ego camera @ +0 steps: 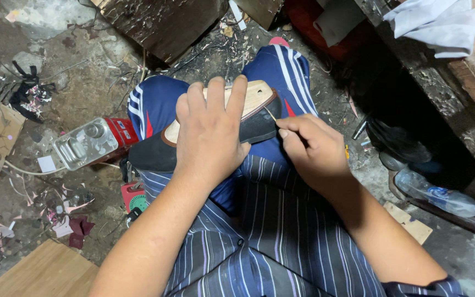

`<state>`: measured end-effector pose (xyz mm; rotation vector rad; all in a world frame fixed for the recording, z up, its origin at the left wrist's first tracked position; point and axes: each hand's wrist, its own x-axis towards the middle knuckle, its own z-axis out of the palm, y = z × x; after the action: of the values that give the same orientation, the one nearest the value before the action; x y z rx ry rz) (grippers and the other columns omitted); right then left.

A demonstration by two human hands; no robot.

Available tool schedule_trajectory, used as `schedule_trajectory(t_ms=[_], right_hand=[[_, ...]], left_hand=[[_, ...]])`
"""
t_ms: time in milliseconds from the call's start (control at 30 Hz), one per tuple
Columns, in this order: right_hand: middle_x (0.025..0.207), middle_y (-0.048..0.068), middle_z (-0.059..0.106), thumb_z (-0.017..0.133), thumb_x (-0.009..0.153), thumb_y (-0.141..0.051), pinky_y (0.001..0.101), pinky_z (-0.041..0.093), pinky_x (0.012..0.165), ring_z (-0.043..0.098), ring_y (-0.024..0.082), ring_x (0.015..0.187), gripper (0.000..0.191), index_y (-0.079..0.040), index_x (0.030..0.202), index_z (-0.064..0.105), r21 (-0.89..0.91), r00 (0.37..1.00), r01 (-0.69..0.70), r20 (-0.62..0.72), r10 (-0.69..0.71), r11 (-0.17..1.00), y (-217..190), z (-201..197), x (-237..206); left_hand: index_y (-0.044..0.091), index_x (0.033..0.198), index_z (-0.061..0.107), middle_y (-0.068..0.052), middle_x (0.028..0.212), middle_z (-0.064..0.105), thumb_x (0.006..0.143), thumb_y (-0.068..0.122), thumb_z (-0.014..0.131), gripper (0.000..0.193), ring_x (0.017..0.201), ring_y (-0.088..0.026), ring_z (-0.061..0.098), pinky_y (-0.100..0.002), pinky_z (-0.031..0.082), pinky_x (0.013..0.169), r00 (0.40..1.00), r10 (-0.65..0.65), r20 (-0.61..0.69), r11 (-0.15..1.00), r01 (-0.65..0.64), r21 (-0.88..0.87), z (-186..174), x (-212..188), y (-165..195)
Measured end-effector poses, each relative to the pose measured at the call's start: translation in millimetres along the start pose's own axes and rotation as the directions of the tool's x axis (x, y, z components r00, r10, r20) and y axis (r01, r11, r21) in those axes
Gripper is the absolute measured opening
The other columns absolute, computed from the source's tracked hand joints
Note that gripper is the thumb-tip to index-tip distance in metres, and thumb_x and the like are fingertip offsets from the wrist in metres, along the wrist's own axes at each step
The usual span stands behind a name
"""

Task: The person sits on the floor with a shoe upper on their lap and applies glue along its edge using a small stick. They dip the stick into a glue bottle, spread the glue along the shoe edge, and wipe the area with a cloth.

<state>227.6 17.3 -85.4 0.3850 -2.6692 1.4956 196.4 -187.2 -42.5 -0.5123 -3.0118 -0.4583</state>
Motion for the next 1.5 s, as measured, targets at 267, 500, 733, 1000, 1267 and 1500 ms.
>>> schedule_trajectory(t_ms=[267,500,733,1000,1267,1500], right_hand=[[0.09,0.01,0.068,0.078,0.089,0.0,0.0308,0.054,0.076,0.067,0.022,0.082,0.02,-0.002,0.109,0.074,-0.06,0.994,0.102,-0.038,-0.104,0.993,-7,3,2],[0.093,0.012,0.071,0.074,0.093,-0.004,0.032,0.055,0.077,0.07,0.023,0.084,0.016,-0.001,0.109,0.073,-0.045,1.0,0.014,0.018,-0.013,0.999,-3,-3,4],[0.096,0.014,0.067,0.074,0.091,-0.002,0.0329,0.055,0.08,0.068,0.026,0.089,0.017,-0.002,0.108,0.072,-0.064,0.991,0.132,0.029,-0.131,0.989,-5,-4,6],[0.09,0.011,0.067,0.078,0.09,-0.002,0.0329,0.054,0.075,0.067,0.025,0.081,0.018,-0.002,0.108,0.074,-0.128,0.991,0.131,-0.017,-0.134,0.983,-10,-6,7],[0.086,0.012,0.067,0.074,0.09,-0.006,0.0345,0.054,0.071,0.068,0.027,0.076,0.014,-0.003,0.104,0.075,-0.132,0.99,0.101,0.107,-0.088,0.986,-6,-16,10],[0.09,0.008,0.068,0.06,0.106,-0.012,0.0244,0.049,0.063,0.059,0.009,0.07,0.019,-0.002,0.118,0.069,0.497,0.923,-0.375,0.124,0.364,0.782,15,-22,17]], left_hand=[[0.007,0.144,0.048,-0.018,0.128,0.052,0.052,0.026,0.093,0.103,0.118,-0.041,0.047,-0.051,0.038,0.096,1.0,0.003,0.007,1.0,-0.003,0.009,-1,0,-1],[0.008,0.144,0.048,-0.018,0.13,0.052,0.051,0.026,0.093,0.105,0.118,-0.041,0.048,-0.051,0.038,0.097,1.0,0.015,-0.019,1.0,-0.014,0.012,0,-1,0],[0.007,0.144,0.048,-0.018,0.13,0.052,0.05,0.028,0.093,0.106,0.118,-0.041,0.047,-0.051,0.038,0.097,1.0,0.006,-0.002,1.0,-0.006,0.013,-2,-1,0],[0.007,0.144,0.048,-0.018,0.129,0.051,0.05,0.029,0.093,0.106,0.117,-0.041,0.047,-0.051,0.037,0.096,1.0,0.008,-0.005,1.0,-0.008,0.017,-2,0,1],[0.007,0.145,0.047,-0.018,0.13,0.051,0.051,0.028,0.093,0.107,0.117,-0.041,0.047,-0.051,0.037,0.097,1.0,0.013,-0.006,1.0,-0.013,0.029,1,-3,1],[0.009,0.144,0.049,-0.017,0.128,0.05,0.049,0.025,0.093,0.106,0.119,-0.041,0.046,-0.051,0.037,0.098,0.999,0.001,-0.047,0.999,-0.003,-0.04,-7,-1,3]])
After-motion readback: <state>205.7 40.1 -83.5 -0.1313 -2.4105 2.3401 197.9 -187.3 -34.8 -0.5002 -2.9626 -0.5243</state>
